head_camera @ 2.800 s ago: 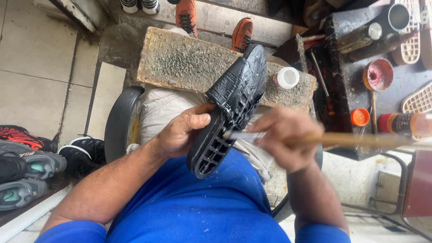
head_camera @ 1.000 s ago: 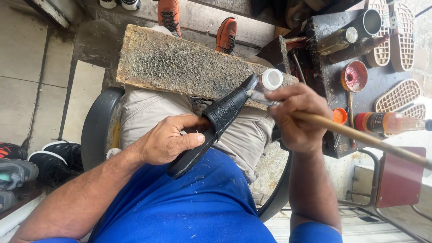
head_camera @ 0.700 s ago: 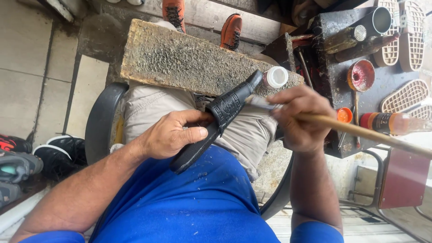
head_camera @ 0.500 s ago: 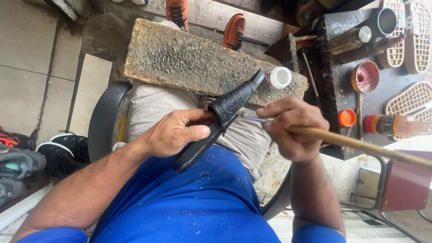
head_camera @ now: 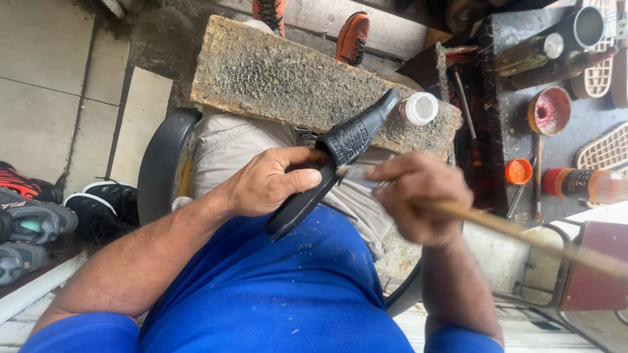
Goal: Applying adhesive to a shoe sole using a brush at a repair bench
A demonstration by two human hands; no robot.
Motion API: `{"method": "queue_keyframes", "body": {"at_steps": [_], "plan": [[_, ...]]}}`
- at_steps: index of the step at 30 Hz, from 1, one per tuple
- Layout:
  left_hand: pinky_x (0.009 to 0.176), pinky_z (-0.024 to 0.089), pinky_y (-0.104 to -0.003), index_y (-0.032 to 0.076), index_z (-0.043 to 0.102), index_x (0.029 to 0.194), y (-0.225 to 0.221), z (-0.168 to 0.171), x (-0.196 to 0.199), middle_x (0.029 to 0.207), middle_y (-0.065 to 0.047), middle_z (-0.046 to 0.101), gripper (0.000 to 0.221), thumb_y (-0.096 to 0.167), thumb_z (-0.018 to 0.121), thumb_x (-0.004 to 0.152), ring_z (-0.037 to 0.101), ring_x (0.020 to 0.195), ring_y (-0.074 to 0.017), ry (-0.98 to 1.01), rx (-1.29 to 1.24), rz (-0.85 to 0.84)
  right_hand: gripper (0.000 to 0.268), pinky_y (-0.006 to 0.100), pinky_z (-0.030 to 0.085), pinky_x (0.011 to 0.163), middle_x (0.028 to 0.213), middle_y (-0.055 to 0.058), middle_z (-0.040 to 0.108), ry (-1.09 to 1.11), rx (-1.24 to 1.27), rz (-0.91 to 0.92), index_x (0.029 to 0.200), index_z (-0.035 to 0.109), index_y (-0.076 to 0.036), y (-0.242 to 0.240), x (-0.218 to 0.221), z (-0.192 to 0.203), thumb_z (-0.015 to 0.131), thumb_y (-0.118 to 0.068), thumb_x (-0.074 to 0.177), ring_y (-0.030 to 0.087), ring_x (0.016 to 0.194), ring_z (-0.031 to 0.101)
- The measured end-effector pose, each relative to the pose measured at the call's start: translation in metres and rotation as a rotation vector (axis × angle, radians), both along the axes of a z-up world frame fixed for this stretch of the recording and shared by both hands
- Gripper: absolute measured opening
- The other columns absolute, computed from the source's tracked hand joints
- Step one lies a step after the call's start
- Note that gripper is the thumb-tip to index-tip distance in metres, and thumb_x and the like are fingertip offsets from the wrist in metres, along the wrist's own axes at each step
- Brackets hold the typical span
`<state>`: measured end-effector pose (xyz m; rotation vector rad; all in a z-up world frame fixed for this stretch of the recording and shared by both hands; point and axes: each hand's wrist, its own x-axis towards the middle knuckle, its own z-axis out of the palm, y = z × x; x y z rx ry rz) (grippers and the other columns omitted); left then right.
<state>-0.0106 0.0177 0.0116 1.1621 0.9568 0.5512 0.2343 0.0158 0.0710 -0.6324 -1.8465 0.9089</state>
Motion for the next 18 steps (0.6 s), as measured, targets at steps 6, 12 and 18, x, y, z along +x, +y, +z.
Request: {"method": "queue_keyframes", "body": {"at_steps": [6, 12, 18], "plan": [[0.099, 0.052, -0.044, 0.020, 0.074, 0.123, 0.002, -0.004, 0.003, 0.101, -0.010, 0.077, 0.038, 0.038, 0.065, 0.091, 0.070, 0.106, -0.0244, -0.018, 0.026, 0.045, 0.021, 0.025, 0.046, 0.044, 0.084, 0.023, 0.075, 0.044, 0.015, -0.021, 0.071, 0.065, -0.008, -0.004, -0.010, -0.004, 0.076, 0.008, 0.080, 0.016, 0.046, 0.056], [0.100, 0.052, -0.041, 0.021, 0.074, 0.123, 0.003, -0.006, 0.003, 0.106, -0.008, 0.077, 0.036, 0.038, 0.065, 0.092, 0.069, 0.107, -0.0214, -0.055, 0.022, 0.081, 0.019, 0.025, 0.047, 0.045, 0.086, 0.023, 0.075, 0.036, 0.016, -0.059, 0.074, 0.064, -0.007, -0.004, -0.007, -0.009, 0.077, 0.006, 0.081, 0.015, 0.049, 0.059], [0.101, 0.052, -0.042, 0.020, 0.073, 0.125, 0.003, -0.002, 0.006, 0.108, -0.009, 0.077, 0.037, 0.038, 0.064, 0.093, 0.069, 0.108, -0.0224, -0.054, 0.081, 0.114, 0.023, 0.023, 0.049, 0.048, 0.085, 0.025, 0.072, 0.096, -0.052, -0.134, 0.082, 0.058, -0.003, -0.007, -0.004, -0.026, 0.079, 0.008, 0.084, 0.020, 0.059, 0.069]]}}
